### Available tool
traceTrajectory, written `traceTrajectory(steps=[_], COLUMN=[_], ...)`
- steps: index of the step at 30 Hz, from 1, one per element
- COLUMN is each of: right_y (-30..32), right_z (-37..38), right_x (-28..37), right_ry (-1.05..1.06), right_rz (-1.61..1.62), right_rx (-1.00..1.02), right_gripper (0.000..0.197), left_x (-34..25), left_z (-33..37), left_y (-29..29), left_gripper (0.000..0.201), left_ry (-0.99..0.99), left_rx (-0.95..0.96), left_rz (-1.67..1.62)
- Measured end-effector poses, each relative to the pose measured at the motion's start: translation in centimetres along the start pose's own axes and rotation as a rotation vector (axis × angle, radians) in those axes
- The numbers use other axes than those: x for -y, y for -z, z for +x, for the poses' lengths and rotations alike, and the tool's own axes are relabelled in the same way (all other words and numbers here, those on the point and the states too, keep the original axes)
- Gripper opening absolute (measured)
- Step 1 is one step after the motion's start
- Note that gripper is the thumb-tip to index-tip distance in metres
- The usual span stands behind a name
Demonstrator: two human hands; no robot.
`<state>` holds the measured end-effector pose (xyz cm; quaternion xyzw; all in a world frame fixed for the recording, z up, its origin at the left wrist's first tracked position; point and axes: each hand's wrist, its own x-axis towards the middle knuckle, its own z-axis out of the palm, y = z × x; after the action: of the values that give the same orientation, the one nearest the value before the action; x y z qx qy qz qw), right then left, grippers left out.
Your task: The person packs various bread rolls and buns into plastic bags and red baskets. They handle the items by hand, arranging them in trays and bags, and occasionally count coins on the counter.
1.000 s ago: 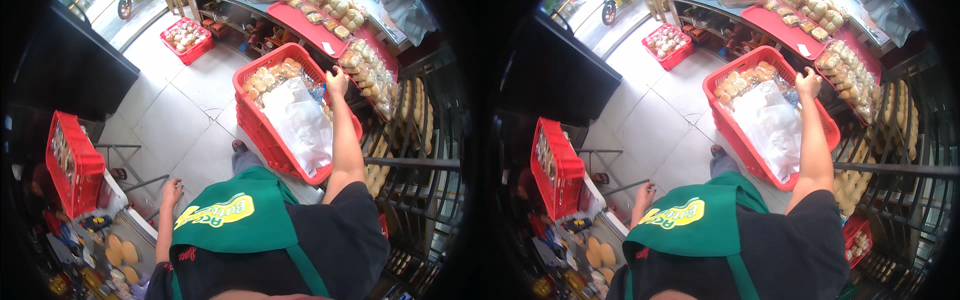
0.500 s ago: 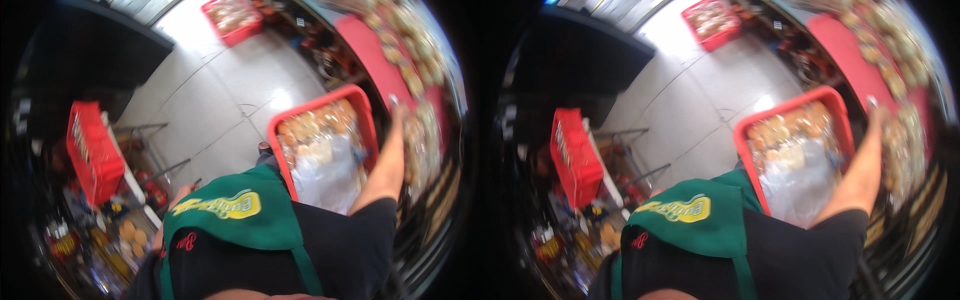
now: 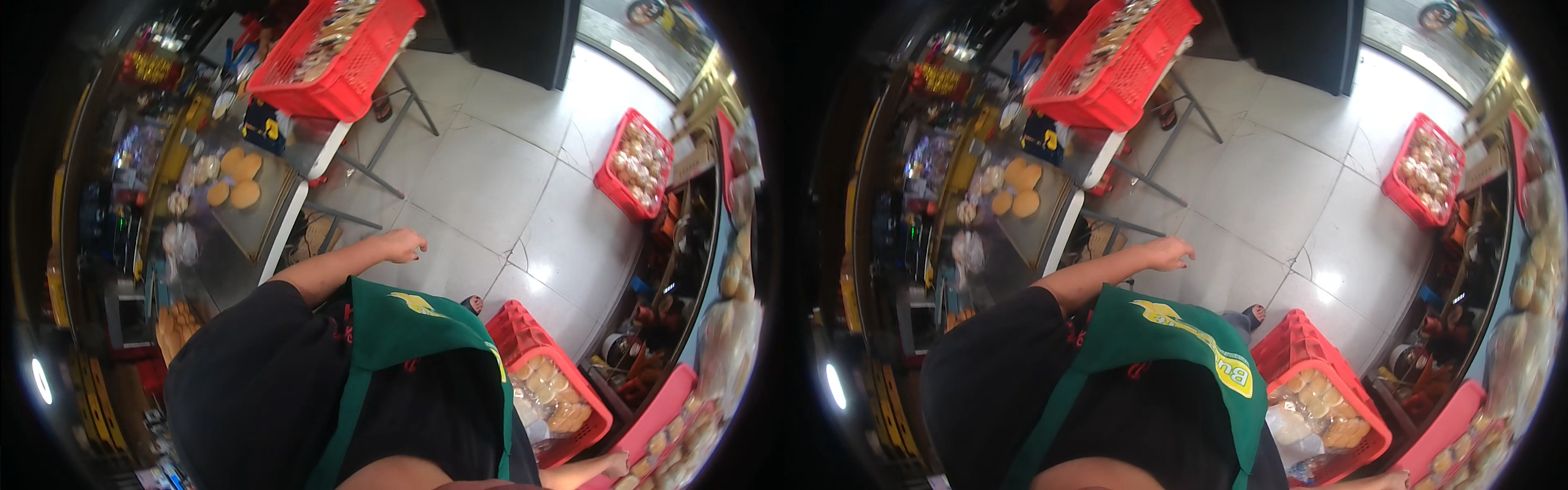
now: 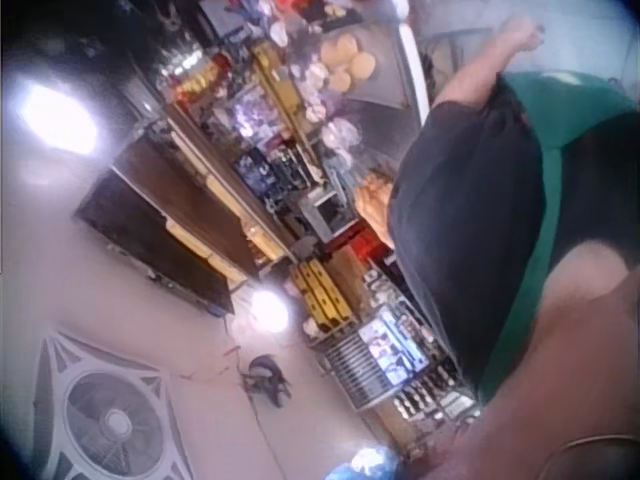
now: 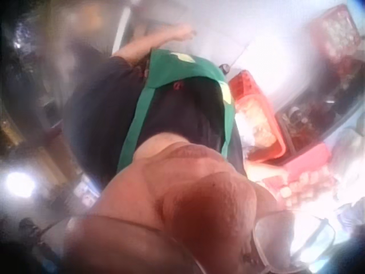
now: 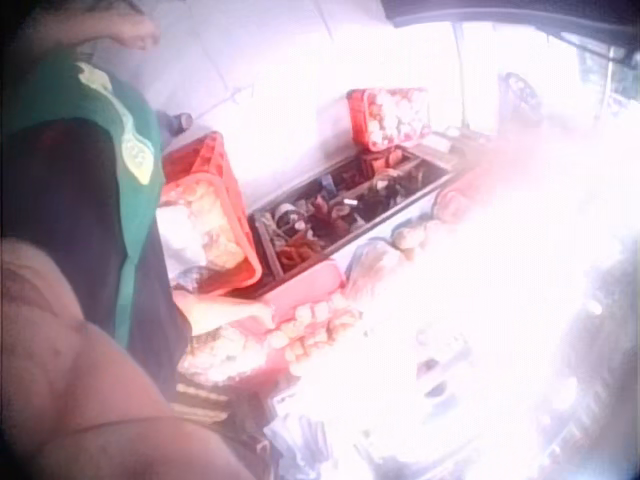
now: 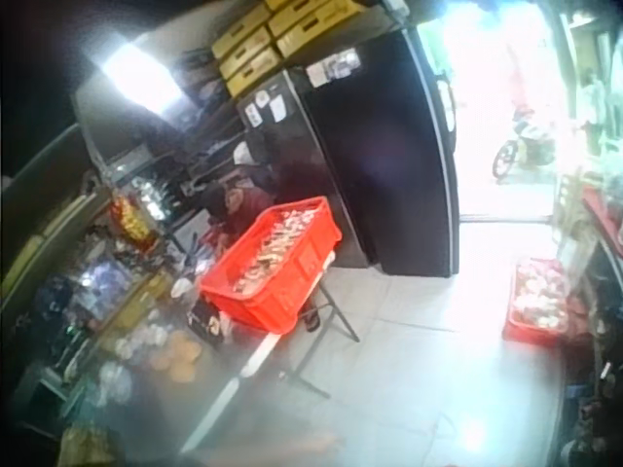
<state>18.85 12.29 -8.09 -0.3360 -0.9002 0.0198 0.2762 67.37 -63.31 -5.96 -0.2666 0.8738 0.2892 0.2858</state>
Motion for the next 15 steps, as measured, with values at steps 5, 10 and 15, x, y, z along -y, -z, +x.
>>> traceTrajectory(steps=[5,10,15], right_y=[7.9,26.3,45.4], right_z=[-23.4,-56.6,-76.6], right_x=[22.8,34.0,30.2], right_ry=[0.623,0.910,1.328], right_rz=[0.725,1.258,1.415], right_rx=[-0.038,1.141,1.804], right_gripper=[0.026,0.014,0.014], left_x=[0.7,3.1,12.0], left_z=[-3.7,-7.7,-14.2], left_y=[-1.5,-0.6,0.6], left_gripper=[0.031,0.030,0.023], left_ry=[-0.046,-0.042,-0.088], left_rx=[-0.002,-0.397,-1.058], left_rz=[-0.170,-0.691,-1.279])
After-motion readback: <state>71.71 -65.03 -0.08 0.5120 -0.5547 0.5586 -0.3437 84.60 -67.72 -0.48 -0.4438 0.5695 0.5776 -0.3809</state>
